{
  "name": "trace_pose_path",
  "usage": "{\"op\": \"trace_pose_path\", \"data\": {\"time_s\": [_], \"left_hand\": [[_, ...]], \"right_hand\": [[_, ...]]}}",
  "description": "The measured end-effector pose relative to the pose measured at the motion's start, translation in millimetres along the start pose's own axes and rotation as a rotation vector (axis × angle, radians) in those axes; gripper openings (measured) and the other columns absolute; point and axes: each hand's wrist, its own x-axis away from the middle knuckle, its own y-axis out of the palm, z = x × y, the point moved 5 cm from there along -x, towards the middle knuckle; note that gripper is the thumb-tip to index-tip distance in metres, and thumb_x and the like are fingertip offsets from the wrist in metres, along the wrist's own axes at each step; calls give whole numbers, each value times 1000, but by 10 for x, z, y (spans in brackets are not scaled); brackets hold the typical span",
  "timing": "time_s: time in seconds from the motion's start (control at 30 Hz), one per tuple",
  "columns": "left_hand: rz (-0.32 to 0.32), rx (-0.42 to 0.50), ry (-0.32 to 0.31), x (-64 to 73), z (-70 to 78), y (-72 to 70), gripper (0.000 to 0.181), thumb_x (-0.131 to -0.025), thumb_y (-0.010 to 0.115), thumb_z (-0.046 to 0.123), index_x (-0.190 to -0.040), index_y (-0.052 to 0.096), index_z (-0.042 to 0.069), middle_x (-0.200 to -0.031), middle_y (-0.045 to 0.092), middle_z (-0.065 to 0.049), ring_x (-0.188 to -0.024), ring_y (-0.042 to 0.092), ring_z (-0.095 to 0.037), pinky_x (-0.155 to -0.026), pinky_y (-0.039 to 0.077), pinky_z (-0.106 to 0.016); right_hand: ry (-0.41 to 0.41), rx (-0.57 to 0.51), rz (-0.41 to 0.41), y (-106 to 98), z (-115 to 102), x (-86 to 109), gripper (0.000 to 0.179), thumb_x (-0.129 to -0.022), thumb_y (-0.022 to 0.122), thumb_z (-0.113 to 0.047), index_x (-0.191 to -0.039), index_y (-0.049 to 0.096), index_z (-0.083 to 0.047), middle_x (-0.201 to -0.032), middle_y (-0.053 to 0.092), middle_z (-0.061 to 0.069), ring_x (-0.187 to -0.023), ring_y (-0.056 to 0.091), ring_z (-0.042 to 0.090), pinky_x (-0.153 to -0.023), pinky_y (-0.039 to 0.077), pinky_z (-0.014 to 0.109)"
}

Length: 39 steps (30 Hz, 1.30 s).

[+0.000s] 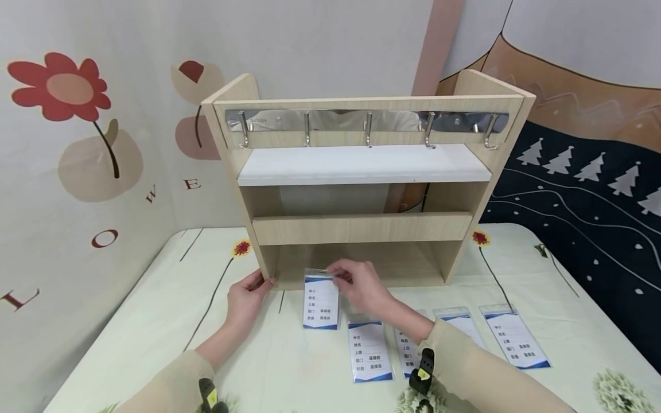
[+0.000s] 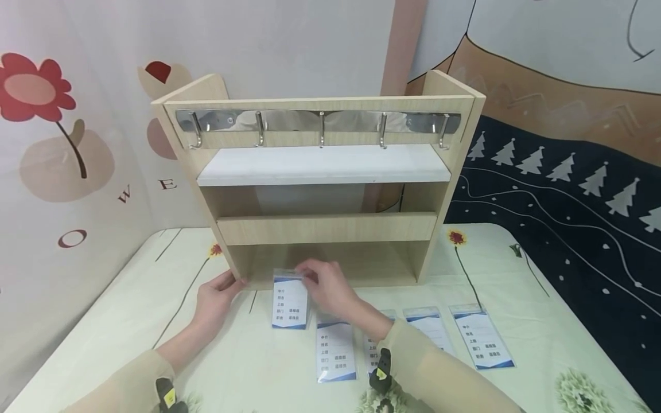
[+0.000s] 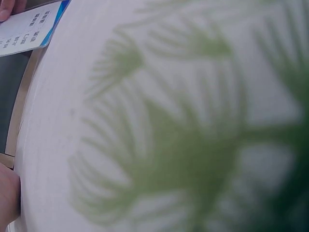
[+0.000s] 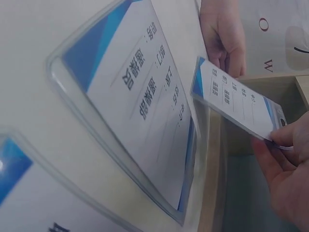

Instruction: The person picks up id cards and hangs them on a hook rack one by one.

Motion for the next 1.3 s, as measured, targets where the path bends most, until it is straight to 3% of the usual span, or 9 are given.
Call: {"op": "trace_pose_path", "data": {"time_s": [0.57, 0.83, 1.07, 1.3], "left_hand": [[3, 19, -1, 4, 0, 3, 47, -97, 69, 5, -141, 57, -5, -138, 58, -22, -124, 59, -30, -82, 51, -8], [13, 4, -3, 7, 3, 5, 45, -97, 69, 4, -140, 58, -6, -137, 60, -23, -124, 60, -32, -83, 52, -9], [1, 0, -10, 3, -3, 4, 46, -98, 67, 5, -142, 56, -5, -139, 59, -21, -126, 59, -31, -83, 51, -9], [-9, 10, -5, -20, -23, 9, 45, -99, 66, 4, -142, 56, -5, -139, 59, -22, -126, 59, -32, -84, 52, -10]], "right_hand": [[-240, -2, 173, -158, -112, -77, 25, -92, 67, 12, -113, 74, 1, -107, 76, 14, -81, 71, 22, -68, 59, 22], [-386, 58, 267, -236, -200, -74, 25, -89, 71, 13, -110, 77, 1, -108, 77, 13, -92, 75, 24, -77, 61, 24], [-485, 81, 350, -300, -252, -75, 27, -86, 73, 15, -108, 78, 1, -104, 77, 13, -74, 71, 18, -64, 57, 19], [-554, 72, 400, -385, -334, -71, 30, -85, 71, 17, -111, 76, 4, -105, 77, 14, -89, 75, 26, -75, 61, 24]]}}
